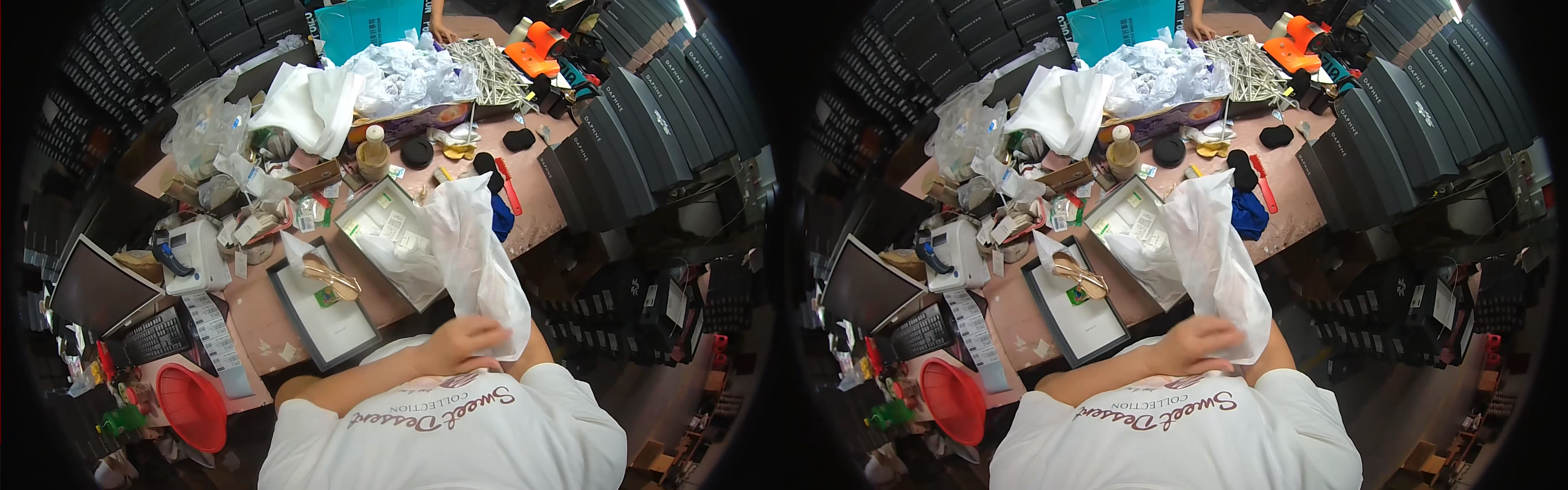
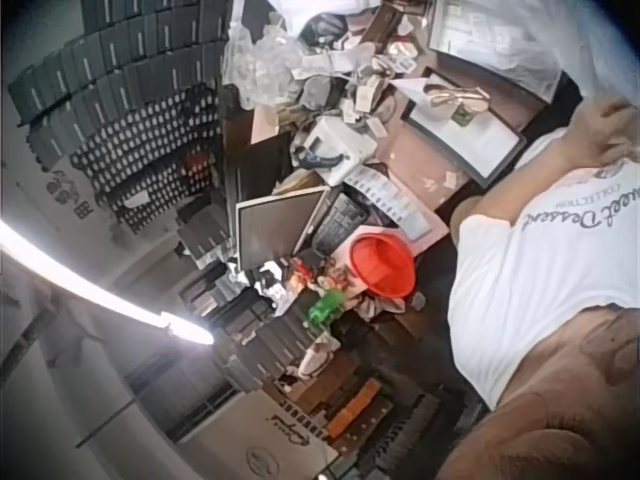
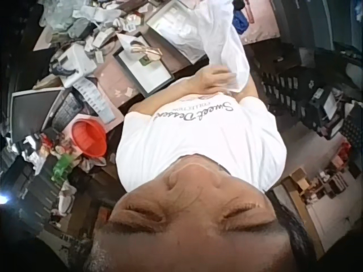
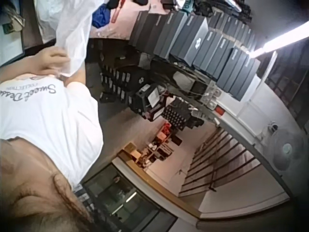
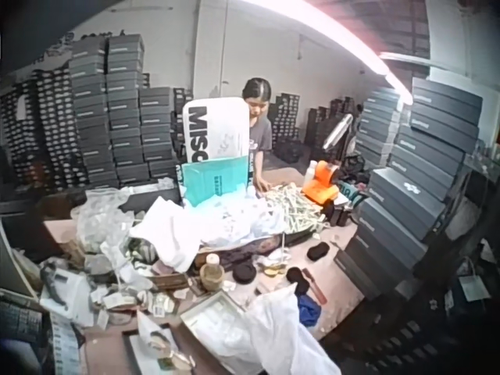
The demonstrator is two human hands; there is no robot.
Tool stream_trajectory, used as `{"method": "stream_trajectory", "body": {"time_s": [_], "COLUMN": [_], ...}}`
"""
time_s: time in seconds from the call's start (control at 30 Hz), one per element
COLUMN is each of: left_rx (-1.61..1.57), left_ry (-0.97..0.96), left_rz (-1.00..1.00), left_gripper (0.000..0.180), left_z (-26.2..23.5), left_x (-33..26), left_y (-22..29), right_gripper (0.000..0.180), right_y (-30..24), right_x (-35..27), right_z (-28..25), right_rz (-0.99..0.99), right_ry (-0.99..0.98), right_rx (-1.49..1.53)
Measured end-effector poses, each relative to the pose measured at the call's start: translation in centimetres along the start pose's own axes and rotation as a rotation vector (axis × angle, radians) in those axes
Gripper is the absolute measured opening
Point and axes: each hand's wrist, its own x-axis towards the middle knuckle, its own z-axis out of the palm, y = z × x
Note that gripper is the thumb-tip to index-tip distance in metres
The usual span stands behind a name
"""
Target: Packing high-heeled shoes into a shoebox with protective paper.
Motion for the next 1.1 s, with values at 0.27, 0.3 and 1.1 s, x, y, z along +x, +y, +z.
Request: {"method": "stream_trajectory", "body": {"time_s": [0.27,0.3,1.1], "left_rx": [-0.657,-0.624,-1.126], "left_ry": [0.763,0.835,1.582], "left_rz": [-0.728,-0.686,-0.535], "left_gripper": [0.027,0.019,0.032], "left_z": [-6.7,-7.4,-20.3], "left_x": [-2.4,-2.5,-17.7], "left_y": [-12.0,-12.7,-16.0], "right_gripper": [0.041,0.042,0.023], "right_y": [1.6,1.3,1.8], "right_x": [-1.6,-2.1,-4.0], "right_z": [1.7,0.8,-17.9], "right_rz": [0.149,0.222,0.818], "right_ry": [-0.122,-0.144,-0.402], "right_rx": [0.058,0.044,-0.415]}}
